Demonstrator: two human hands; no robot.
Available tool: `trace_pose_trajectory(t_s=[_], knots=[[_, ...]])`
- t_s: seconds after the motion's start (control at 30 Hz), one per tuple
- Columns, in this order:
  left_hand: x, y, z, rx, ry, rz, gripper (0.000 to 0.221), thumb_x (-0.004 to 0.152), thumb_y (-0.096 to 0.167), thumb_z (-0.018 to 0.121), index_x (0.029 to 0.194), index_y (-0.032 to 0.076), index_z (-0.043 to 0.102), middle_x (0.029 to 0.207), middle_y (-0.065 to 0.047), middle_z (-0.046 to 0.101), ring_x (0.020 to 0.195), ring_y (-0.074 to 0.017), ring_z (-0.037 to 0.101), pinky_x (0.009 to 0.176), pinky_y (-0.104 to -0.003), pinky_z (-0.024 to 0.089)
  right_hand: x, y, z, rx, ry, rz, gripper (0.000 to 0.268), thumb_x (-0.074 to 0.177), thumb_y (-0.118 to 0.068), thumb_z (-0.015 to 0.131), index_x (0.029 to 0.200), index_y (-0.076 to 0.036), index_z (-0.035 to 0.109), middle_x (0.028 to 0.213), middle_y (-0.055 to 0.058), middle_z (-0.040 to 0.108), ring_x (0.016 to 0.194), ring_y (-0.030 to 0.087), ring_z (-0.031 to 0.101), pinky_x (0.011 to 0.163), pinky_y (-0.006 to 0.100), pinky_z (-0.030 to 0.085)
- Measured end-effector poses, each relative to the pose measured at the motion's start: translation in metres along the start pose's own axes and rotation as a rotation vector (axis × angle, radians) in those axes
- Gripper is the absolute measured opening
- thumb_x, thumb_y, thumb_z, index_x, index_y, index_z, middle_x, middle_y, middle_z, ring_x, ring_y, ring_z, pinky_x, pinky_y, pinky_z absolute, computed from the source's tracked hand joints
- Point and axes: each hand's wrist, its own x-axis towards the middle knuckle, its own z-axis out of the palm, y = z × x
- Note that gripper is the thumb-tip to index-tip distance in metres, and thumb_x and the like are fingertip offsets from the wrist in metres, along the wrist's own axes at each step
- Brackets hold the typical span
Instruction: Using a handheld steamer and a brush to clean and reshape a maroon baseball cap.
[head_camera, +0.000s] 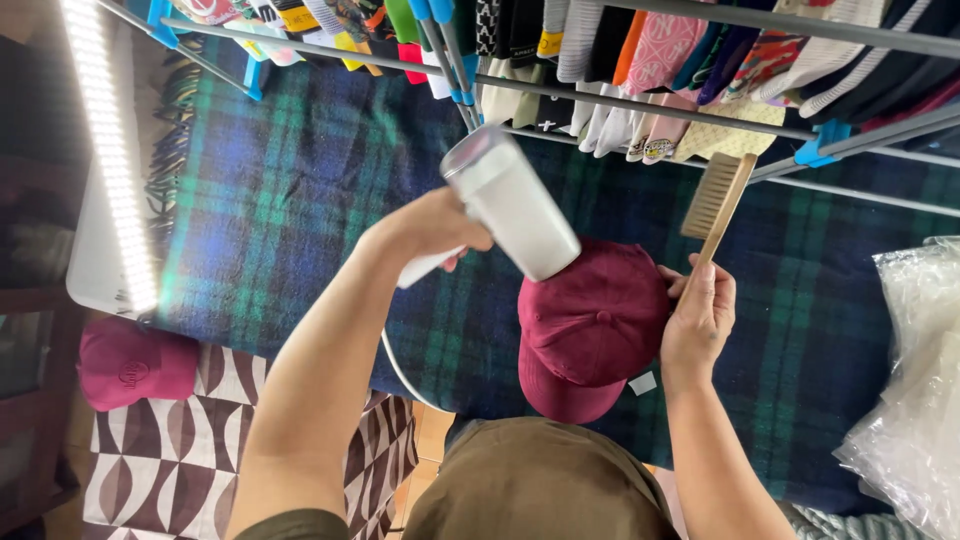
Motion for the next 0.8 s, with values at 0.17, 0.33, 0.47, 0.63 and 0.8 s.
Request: trace_pose_trajectory(t_s=[0.17, 0.33, 0.47, 0.63, 0.8], knots=[[0.013, -0.103, 0.059, -0.783, -0.002, 0.053, 0.039, 0.068, 0.011, 0.074, 0.101, -0.010, 0.065, 0.057, -0.020, 0.059, 0.039, -0.0302, 0.059, 0.037, -0.042, 0.053, 0.000, 0.009, -0.002, 0.027, -0.006, -0.042, 0.034, 0.118, -0.031, 0.048, 0.124, -0.001, 0.060, 0.075, 0.007, 0.054, 0.096, 0.029, 0.074, 0.100, 0.042, 0.058], [0.009, -0.184, 0.140, -0.984, 0.063, -0.095, 0.047, 0.071, 0.013, 0.078, 0.109, -0.006, 0.061, 0.058, -0.022, 0.058, 0.041, -0.0321, 0.060, 0.040, -0.043, 0.056, 0.003, 0.016, -0.008, 0.048, -0.029, -0.051, 0.031, 0.118, -0.029, 0.050, 0.124, -0.001, 0.061, 0.075, 0.007, 0.052, 0.097, 0.028, 0.073, 0.103, 0.043, 0.057], [-0.044, -0.201, 0.154, -0.818, 0.176, -0.232, 0.050, 0.068, 0.007, 0.082, 0.111, -0.012, 0.065, 0.062, -0.025, 0.061, 0.046, -0.0319, 0.064, 0.045, -0.044, 0.060, 0.004, -0.003, -0.040, -0.360, -0.081, -0.153, 0.031, 0.119, -0.027, 0.058, 0.124, 0.002, 0.066, 0.075, 0.012, 0.063, 0.089, 0.031, 0.072, 0.084, 0.041, 0.057], [-0.135, -0.151, 0.141, -0.812, 0.383, -0.107, 0.039, 0.070, 0.004, 0.085, 0.103, -0.012, 0.070, 0.070, -0.022, 0.065, 0.059, -0.0275, 0.062, 0.056, -0.047, 0.057, -0.029, -0.027, -0.075, -0.577, -0.181, -0.151, 0.021, 0.111, -0.029, 0.066, 0.120, -0.011, 0.072, 0.071, 0.008, 0.065, 0.078, 0.024, 0.068, 0.080, 0.040, 0.055], [-0.147, -0.159, 0.187, -0.915, 0.117, 0.507, 0.027, 0.091, 0.017, 0.073, 0.111, 0.002, 0.066, 0.086, -0.010, 0.067, 0.066, -0.0153, 0.062, 0.050, -0.028, 0.056, -0.013, 0.012, -0.133, -0.845, -0.014, 0.007, 0.038, 0.114, -0.040, 0.046, 0.116, -0.008, 0.067, 0.094, 0.009, 0.065, 0.084, 0.029, 0.062, 0.078, 0.044, 0.046]])
